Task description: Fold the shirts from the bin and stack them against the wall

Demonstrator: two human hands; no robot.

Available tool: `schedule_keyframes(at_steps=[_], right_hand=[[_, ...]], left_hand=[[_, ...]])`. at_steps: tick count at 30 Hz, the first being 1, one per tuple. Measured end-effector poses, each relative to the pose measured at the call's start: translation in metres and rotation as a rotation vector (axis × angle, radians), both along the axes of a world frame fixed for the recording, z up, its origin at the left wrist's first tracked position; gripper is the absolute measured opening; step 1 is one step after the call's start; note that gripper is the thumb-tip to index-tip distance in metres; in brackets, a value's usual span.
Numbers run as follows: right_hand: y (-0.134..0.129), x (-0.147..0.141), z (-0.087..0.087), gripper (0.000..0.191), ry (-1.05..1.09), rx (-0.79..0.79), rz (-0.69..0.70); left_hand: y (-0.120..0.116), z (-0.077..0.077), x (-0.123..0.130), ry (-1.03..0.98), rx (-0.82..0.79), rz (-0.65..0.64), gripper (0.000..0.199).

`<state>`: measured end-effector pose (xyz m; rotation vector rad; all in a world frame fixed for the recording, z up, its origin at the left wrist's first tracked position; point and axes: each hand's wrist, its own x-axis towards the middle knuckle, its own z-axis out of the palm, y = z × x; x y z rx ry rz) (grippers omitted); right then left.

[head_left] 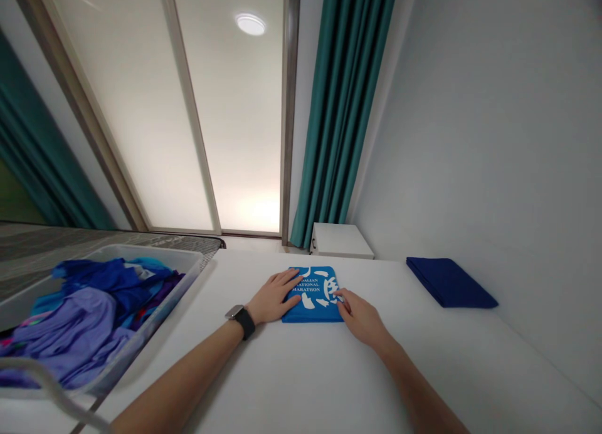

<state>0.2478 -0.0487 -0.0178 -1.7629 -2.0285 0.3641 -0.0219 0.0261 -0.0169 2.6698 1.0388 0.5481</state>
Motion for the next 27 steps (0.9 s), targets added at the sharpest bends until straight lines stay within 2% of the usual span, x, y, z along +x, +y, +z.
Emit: schedule_keyframes(at_steps=[2, 4, 8, 12, 17, 24, 27], right_hand=[[0.005, 0.002, -0.003, 0.027, 0.024, 0.019, -0.015], [0.011, 0.003, -0.002, 0.026, 0.034, 0.103, -0.020], [0.028, -0.006, 0.007, 0.032, -0.074, 0.232, 0.035], [0.043, -0.033, 0.013, 0.046, -0.236, 0.173, 0.080], [0.053, -0.061, 0.001, 0.054, -0.304, 0.088, 0.067], [0.053, -0.066, -0.009, 0.057, -0.291, 0.086, 0.061], [0.058, -0.058, -0.012, 0.055, -0.235, 0.105, 0.055]], left_hand=[[-0.003, -0.001, -0.002, 0.030, -0.010, -0.005, 0.063], [-0.004, -0.001, -0.003, 0.050, -0.018, -0.011, 0.071], [-0.004, -0.002, -0.003, 0.045, -0.029, -0.006, 0.074], [-0.004, -0.003, -0.002, -0.001, -0.029, 0.042, 0.065], [-0.004, -0.006, -0.001, 0.001, 0.004, 0.105, 0.063], [-0.006, -0.007, 0.002, -0.010, 0.025, 0.116, 0.060], [-0.003, -0.008, 0.000, -0.073, -0.006, 0.190, 0.055]])
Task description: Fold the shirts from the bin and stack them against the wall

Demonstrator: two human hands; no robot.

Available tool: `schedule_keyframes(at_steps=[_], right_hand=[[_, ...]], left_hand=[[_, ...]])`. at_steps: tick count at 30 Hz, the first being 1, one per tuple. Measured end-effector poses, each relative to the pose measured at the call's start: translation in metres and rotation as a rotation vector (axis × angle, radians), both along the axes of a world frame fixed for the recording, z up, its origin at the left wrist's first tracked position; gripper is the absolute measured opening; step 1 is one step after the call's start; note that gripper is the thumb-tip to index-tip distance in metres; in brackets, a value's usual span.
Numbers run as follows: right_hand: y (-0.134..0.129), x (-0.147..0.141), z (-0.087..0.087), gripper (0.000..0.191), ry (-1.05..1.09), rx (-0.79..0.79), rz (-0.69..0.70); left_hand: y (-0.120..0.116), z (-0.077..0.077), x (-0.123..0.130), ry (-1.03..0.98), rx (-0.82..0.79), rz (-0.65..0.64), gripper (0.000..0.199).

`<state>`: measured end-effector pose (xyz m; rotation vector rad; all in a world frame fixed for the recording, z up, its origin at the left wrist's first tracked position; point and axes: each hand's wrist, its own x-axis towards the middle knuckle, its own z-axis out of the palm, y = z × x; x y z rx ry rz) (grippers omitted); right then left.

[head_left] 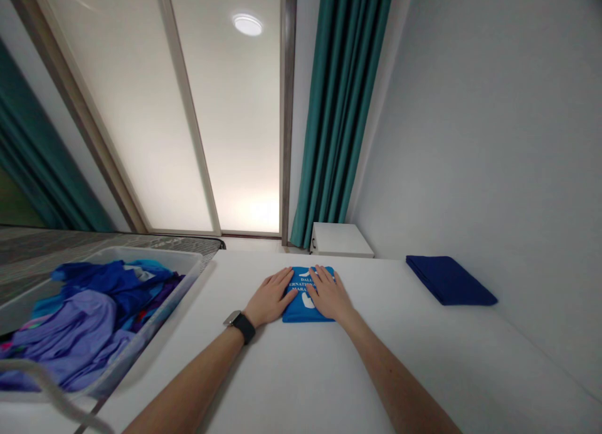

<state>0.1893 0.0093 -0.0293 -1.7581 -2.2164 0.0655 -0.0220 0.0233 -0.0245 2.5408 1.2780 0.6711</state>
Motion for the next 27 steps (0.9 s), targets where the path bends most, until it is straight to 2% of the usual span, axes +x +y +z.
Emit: schedule_keyframes(at_steps=[2, 5, 6, 8, 11, 17, 19, 21, 25, 27], right_hand=[[0.005, 0.015, -0.002, 0.052, 0.084, 0.038, -0.072], [0.012, 0.047, -0.005, 0.046, 0.221, 0.098, -0.317], [0.014, 0.058, -0.005, 0.045, 0.254, 0.102, -0.391], [0.015, 0.073, -0.006, 0.045, 0.274, 0.099, -0.448], [0.014, 0.079, -0.007, 0.043, 0.264, 0.088, -0.430], [0.012, 0.065, -0.009, 0.036, 0.227, 0.084, -0.327], [0.012, 0.065, -0.009, 0.036, 0.224, 0.081, -0.314], [0.012, 0.066, -0.010, 0.036, 0.224, 0.076, -0.307], [0.012, 0.066, -0.009, 0.036, 0.232, 0.060, -0.293], [0.010, 0.064, -0.008, 0.036, 0.245, 0.046, -0.265]], left_hand=[[0.004, -0.001, -0.004, -0.103, -0.015, 0.105, 0.048], [0.011, -0.001, -0.015, -0.281, -0.043, 0.264, 0.040], [0.013, -0.001, -0.019, -0.322, -0.057, 0.297, 0.039], [0.015, 0.000, -0.025, -0.359, -0.085, 0.327, 0.038], [0.014, 0.001, -0.028, -0.324, -0.089, 0.300, 0.037], [0.003, 0.003, -0.018, -0.109, 0.006, 0.086, 0.037], [0.000, 0.005, -0.017, -0.091, 0.017, 0.064, 0.036], [0.001, 0.006, -0.017, -0.143, -0.008, 0.096, 0.036], [0.005, 0.007, -0.023, -0.353, -0.184, 0.248, 0.036], [0.006, 0.007, -0.025, -0.407, -0.249, 0.281, 0.035]])
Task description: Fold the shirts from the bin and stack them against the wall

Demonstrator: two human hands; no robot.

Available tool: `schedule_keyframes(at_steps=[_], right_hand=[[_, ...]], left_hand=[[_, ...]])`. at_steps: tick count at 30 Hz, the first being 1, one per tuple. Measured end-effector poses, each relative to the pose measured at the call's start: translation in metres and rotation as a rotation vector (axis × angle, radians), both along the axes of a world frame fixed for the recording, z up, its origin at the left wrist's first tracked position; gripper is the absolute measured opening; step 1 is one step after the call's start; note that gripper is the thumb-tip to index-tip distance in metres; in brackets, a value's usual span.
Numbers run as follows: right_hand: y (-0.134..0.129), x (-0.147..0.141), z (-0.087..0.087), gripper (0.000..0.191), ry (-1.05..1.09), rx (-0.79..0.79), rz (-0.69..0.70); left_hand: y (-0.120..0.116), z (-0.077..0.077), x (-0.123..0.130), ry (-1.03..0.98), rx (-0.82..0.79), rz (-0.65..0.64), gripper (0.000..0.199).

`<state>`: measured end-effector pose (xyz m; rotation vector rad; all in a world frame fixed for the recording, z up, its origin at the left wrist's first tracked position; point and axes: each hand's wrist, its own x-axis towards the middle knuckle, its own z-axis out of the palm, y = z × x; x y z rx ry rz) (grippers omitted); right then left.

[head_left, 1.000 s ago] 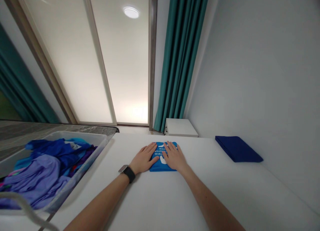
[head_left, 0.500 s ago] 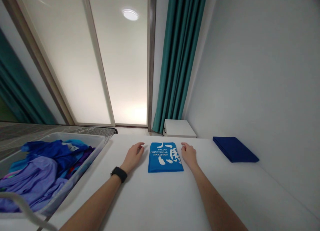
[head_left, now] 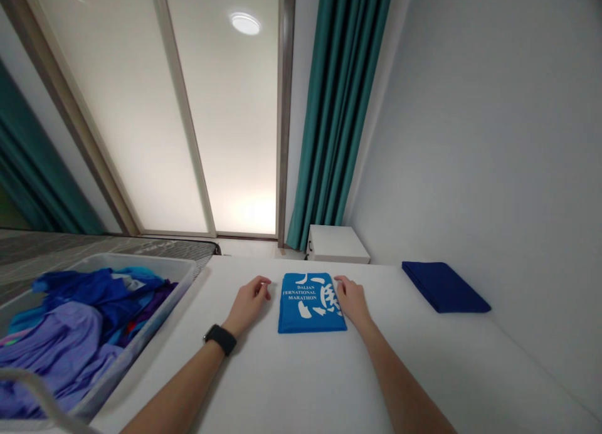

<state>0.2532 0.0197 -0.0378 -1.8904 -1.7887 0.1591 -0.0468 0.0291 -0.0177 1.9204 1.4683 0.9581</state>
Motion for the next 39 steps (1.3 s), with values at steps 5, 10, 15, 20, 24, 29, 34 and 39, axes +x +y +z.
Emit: schedule_keyframes(at_steps=[5, 10, 15, 20, 24, 29, 34, 39], right_hand=[[-0.005, -0.006, 0.003, 0.036, 0.007, -0.010, 0.062], [-0.008, -0.013, 0.005, 0.038, -0.020, -0.031, 0.031], [-0.014, -0.034, 0.008, 0.036, -0.059, -0.069, -0.089], [-0.016, -0.041, 0.008, 0.037, 0.008, -0.050, -0.049], [-0.013, -0.035, 0.004, 0.040, 0.120, 0.002, -0.005], [-0.013, -0.036, 0.000, 0.038, 0.079, 0.081, 0.017], [-0.017, -0.040, 0.002, 0.039, 0.004, -0.044, 0.028], [-0.020, -0.045, 0.003, 0.040, -0.005, -0.046, 0.083]], left_hand=[[-0.005, 0.004, 0.004, 0.038, -0.026, -0.082, 0.035], [-0.008, 0.007, 0.007, 0.066, -0.051, -0.132, 0.033], [-0.006, 0.004, 0.006, 0.056, -0.056, -0.110, 0.032], [-0.005, 0.005, 0.003, 0.083, -0.088, -0.018, 0.031], [-0.007, 0.010, -0.001, 0.128, -0.162, -0.064, 0.028], [-0.016, 0.025, -0.002, 0.200, -0.271, -0.110, 0.027], [-0.031, 0.038, 0.001, 0.250, -0.289, -0.153, 0.033], [-0.038, 0.036, 0.005, 0.251, -0.290, -0.142, 0.030]])
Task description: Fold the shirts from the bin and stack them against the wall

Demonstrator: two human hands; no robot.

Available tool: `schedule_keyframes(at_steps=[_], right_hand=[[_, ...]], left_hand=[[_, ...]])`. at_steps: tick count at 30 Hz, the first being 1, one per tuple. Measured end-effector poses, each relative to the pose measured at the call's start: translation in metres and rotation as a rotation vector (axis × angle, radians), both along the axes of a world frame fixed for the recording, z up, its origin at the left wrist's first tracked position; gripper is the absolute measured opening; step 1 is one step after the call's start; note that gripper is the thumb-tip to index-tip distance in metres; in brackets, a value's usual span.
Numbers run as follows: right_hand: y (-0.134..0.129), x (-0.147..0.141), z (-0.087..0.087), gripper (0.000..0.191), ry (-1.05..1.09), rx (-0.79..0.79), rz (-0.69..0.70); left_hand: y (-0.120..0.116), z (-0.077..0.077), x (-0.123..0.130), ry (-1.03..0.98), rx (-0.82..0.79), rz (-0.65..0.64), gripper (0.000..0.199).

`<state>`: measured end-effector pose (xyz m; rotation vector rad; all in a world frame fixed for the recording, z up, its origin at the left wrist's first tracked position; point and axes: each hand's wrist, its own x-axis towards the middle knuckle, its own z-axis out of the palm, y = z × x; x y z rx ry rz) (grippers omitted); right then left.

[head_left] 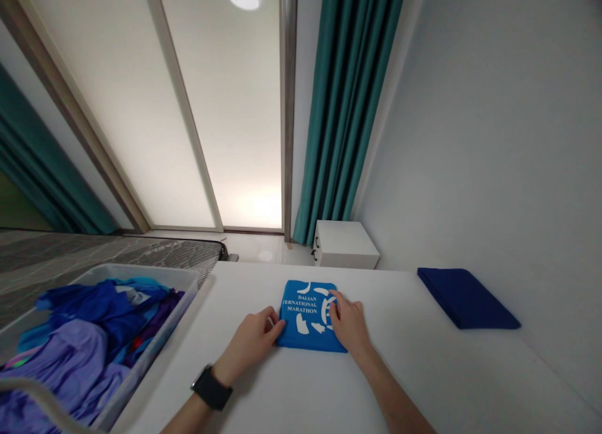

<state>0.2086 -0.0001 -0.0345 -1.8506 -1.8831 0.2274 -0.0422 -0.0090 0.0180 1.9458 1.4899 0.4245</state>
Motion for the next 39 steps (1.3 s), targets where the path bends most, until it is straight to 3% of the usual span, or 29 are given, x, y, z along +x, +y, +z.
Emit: schedule_keyframes(at_steps=[6, 10, 14, 17, 20, 25, 31, 39], right_hand=[[-0.002, -0.003, 0.007, 0.040, 0.045, -0.003, 0.063], [-0.010, 0.000, 0.020, 0.041, 0.090, -0.037, 0.110], [-0.031, 0.007, 0.026, 0.039, 0.088, -0.048, 0.204], [-0.050, 0.014, 0.024, 0.041, 0.044, -0.015, 0.307], [-0.063, 0.018, 0.018, 0.044, -0.031, 0.027, 0.376], [-0.067, 0.019, 0.011, 0.040, -0.075, 0.026, 0.374], [-0.067, 0.020, 0.017, 0.028, -0.078, -0.003, 0.406], [-0.068, 0.020, 0.021, 0.030, -0.072, 0.061, 0.433]], left_hand=[[-0.002, -0.006, 0.003, -0.036, -0.006, 0.001, 0.021], [-0.006, 0.002, -0.004, 0.030, -0.004, -0.130, 0.023], [-0.013, 0.006, -0.009, 0.196, 0.160, -0.253, 0.029], [-0.016, 0.001, -0.007, 0.296, 0.289, -0.312, 0.019], [-0.017, -0.003, -0.004, 0.335, 0.319, -0.343, 0.012], [-0.018, -0.007, -0.006, 0.261, 0.246, -0.297, 0.013], [-0.022, -0.007, -0.013, 0.084, 0.136, -0.238, 0.010], [-0.029, -0.006, -0.021, 0.078, 0.200, -0.229, 0.011]])
